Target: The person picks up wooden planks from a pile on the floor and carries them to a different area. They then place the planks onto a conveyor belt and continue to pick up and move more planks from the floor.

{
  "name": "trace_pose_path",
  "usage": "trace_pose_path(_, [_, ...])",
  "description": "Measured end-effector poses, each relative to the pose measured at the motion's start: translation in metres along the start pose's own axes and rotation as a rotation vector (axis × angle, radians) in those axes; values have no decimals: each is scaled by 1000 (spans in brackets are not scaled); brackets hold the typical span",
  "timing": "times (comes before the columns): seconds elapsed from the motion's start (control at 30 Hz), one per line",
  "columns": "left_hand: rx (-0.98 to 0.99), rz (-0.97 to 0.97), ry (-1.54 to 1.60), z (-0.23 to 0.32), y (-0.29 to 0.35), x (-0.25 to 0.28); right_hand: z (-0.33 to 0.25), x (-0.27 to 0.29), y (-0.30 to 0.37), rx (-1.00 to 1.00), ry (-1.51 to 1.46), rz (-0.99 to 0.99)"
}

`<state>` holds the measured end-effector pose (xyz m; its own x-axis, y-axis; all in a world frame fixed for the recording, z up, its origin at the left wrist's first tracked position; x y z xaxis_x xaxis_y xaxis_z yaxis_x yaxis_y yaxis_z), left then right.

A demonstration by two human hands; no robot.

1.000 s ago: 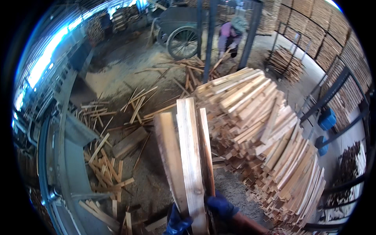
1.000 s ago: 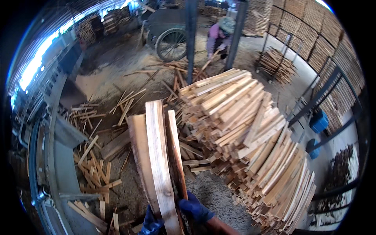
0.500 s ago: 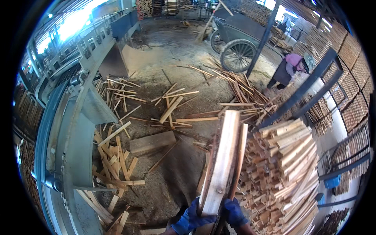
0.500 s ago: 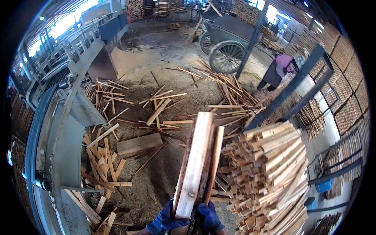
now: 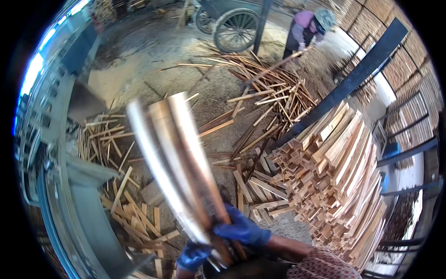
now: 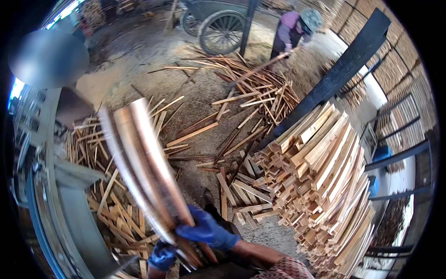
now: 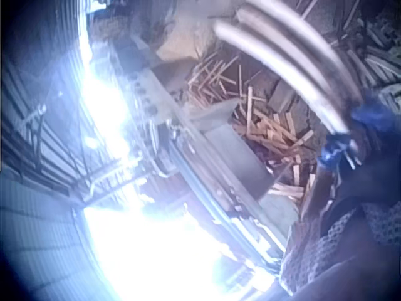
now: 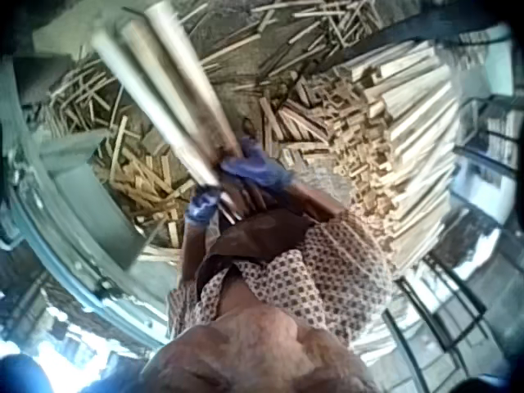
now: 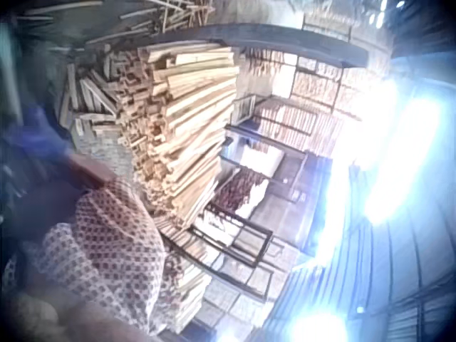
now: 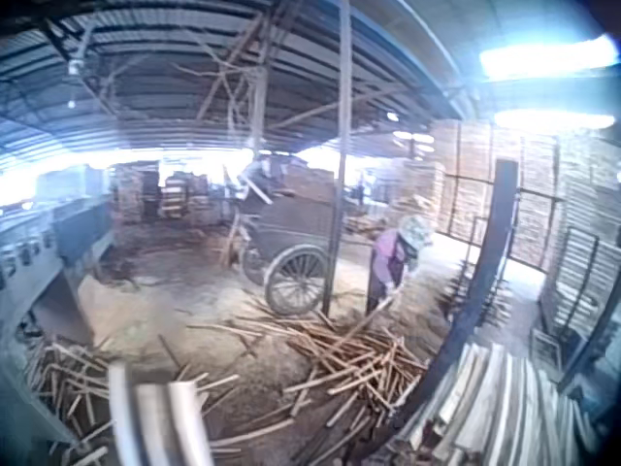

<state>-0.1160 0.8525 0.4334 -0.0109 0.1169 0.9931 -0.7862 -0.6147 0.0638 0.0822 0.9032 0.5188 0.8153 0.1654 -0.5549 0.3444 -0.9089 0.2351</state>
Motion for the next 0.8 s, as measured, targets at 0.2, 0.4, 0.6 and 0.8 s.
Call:
trace_pose_path(0.2, [268,-78,-271,-42,104,-137,-26,39,-90,139,446,-346])
trace_pose_path(0.4, [245,4,29,-80,15,-74,-11,59,-131,-30,141,-446])
trace_pose_path(0.6, [380,-56,237,-124,-3,-76,2,45,-224,93,302,-549])
trace_pose_path(0.8, [785,17,864,-144,25,-115,70,37,-261,-371,149,-566])
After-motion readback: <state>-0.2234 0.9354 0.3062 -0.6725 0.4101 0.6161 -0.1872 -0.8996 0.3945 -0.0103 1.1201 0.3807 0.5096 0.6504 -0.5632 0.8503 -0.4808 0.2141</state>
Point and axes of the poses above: each hand's wrist, its own y-axis away from the middle knuckle, its own x-axis out of the back of the hand, z = x × y, the point moved 4 cm from there along -y, towards the middle knuckle, and after that the axes turned 11 degrees about -z, right-handed, at the moved point
